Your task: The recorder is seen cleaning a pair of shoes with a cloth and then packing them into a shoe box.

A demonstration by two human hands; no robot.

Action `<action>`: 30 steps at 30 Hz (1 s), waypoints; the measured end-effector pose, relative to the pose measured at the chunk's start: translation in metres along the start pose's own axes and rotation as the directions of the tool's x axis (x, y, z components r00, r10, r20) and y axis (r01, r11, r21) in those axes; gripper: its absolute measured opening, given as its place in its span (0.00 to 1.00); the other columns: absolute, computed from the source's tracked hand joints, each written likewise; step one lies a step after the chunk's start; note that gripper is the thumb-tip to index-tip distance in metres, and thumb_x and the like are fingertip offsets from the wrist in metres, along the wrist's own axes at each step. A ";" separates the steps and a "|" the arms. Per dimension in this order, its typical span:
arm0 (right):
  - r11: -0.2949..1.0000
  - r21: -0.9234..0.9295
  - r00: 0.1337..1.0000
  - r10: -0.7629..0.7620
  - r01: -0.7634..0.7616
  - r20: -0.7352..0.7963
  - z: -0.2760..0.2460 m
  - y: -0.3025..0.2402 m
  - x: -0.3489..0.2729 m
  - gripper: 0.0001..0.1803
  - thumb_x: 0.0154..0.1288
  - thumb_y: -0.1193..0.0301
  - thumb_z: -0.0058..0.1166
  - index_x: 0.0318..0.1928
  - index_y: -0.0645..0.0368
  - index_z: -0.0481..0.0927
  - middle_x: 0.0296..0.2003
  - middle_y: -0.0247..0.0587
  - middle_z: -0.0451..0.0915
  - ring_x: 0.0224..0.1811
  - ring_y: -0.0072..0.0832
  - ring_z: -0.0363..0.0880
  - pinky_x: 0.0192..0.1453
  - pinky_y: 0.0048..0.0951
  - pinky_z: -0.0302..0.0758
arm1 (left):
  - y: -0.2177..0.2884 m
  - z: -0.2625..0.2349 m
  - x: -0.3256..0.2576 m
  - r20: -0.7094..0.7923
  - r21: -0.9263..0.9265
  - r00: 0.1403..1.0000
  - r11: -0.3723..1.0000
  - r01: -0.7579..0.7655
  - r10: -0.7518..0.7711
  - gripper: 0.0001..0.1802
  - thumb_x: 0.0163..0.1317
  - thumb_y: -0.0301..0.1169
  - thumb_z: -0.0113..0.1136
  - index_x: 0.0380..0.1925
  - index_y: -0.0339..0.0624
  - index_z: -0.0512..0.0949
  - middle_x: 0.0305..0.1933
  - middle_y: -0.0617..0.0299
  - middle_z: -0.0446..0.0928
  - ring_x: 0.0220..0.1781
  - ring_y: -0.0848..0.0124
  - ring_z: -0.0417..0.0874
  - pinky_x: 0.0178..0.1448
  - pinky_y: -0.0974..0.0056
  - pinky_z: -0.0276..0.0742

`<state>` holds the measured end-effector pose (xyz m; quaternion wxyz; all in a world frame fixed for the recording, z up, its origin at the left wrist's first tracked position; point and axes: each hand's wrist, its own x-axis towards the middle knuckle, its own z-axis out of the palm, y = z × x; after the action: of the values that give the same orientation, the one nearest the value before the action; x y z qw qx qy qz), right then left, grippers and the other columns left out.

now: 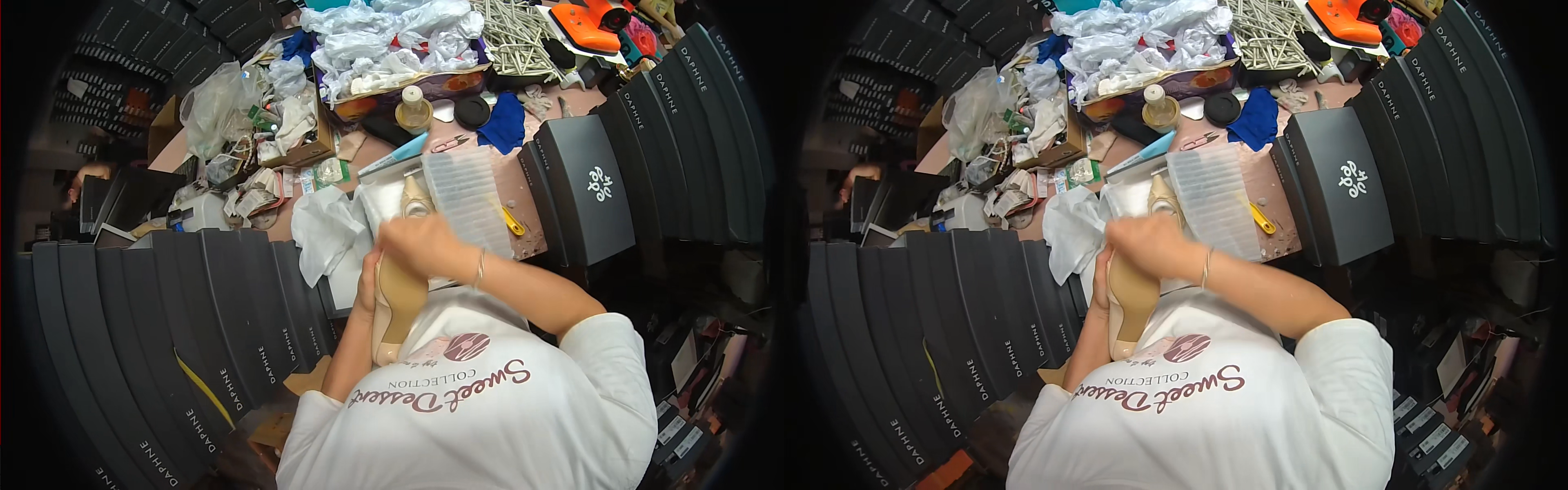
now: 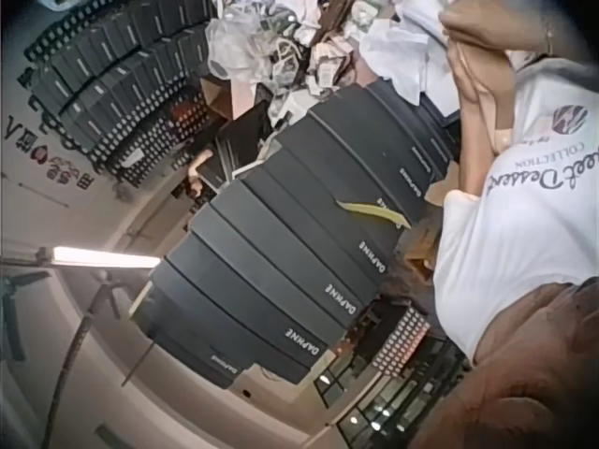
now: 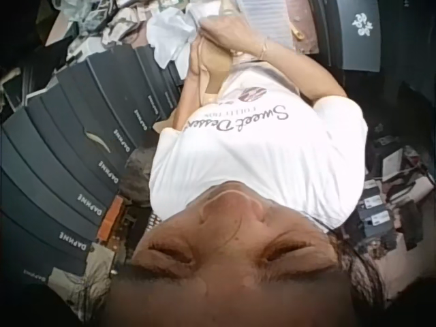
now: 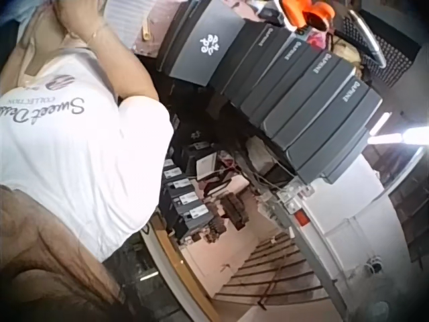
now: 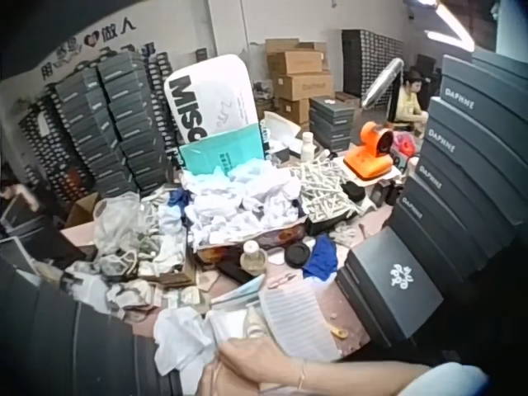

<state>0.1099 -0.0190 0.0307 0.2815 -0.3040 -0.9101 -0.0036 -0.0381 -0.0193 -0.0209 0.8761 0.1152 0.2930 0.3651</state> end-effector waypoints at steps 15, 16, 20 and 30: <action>0.862 0.260 0.900 0.423 -0.435 0.101 -0.020 0.051 -0.030 0.09 0.60 0.69 0.52 0.26 0.57 0.71 0.20 0.40 0.74 0.21 0.38 0.77 0.22 0.36 0.72 | -0.009 0.003 0.022 0.116 0.093 0.985 0.988 0.120 -0.131 0.36 0.66 0.57 0.31 0.66 0.44 0.54 0.39 0.42 0.76 0.37 0.54 0.82 0.39 0.57 0.80; 0.822 0.283 0.860 0.509 -0.494 0.023 -0.011 0.072 -0.035 0.09 0.60 0.69 0.53 0.26 0.58 0.72 0.20 0.42 0.74 0.22 0.40 0.77 0.24 0.37 0.72 | -0.008 0.010 0.021 0.130 0.104 0.979 0.985 0.141 -0.154 0.36 0.66 0.58 0.31 0.66 0.45 0.54 0.39 0.41 0.75 0.35 0.53 0.82 0.38 0.56 0.80; 0.737 0.300 0.760 0.648 -0.606 -0.057 -0.009 0.113 -0.049 0.08 0.61 0.68 0.56 0.29 0.58 0.74 0.22 0.45 0.75 0.25 0.44 0.77 0.27 0.37 0.72 | 0.001 0.020 0.020 0.177 0.043 0.979 0.994 0.097 -0.103 0.35 0.67 0.54 0.31 0.66 0.41 0.55 0.40 0.43 0.76 0.37 0.53 0.82 0.41 0.59 0.79; 0.871 0.257 0.907 0.409 -0.420 0.095 -0.008 0.040 -0.020 0.08 0.52 0.66 0.55 0.25 0.54 0.71 0.18 0.34 0.74 0.20 0.29 0.78 0.19 0.32 0.72 | -0.008 0.001 0.025 -0.098 -0.001 0.989 0.993 0.116 -0.115 0.34 0.67 0.53 0.34 0.64 0.40 0.60 0.43 0.48 0.77 0.42 0.63 0.81 0.47 0.63 0.78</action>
<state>0.1489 0.0010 0.0205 0.2974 -0.4505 -0.8207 0.1873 -0.0187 -0.0071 -0.0349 0.8802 0.0820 0.3424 0.3184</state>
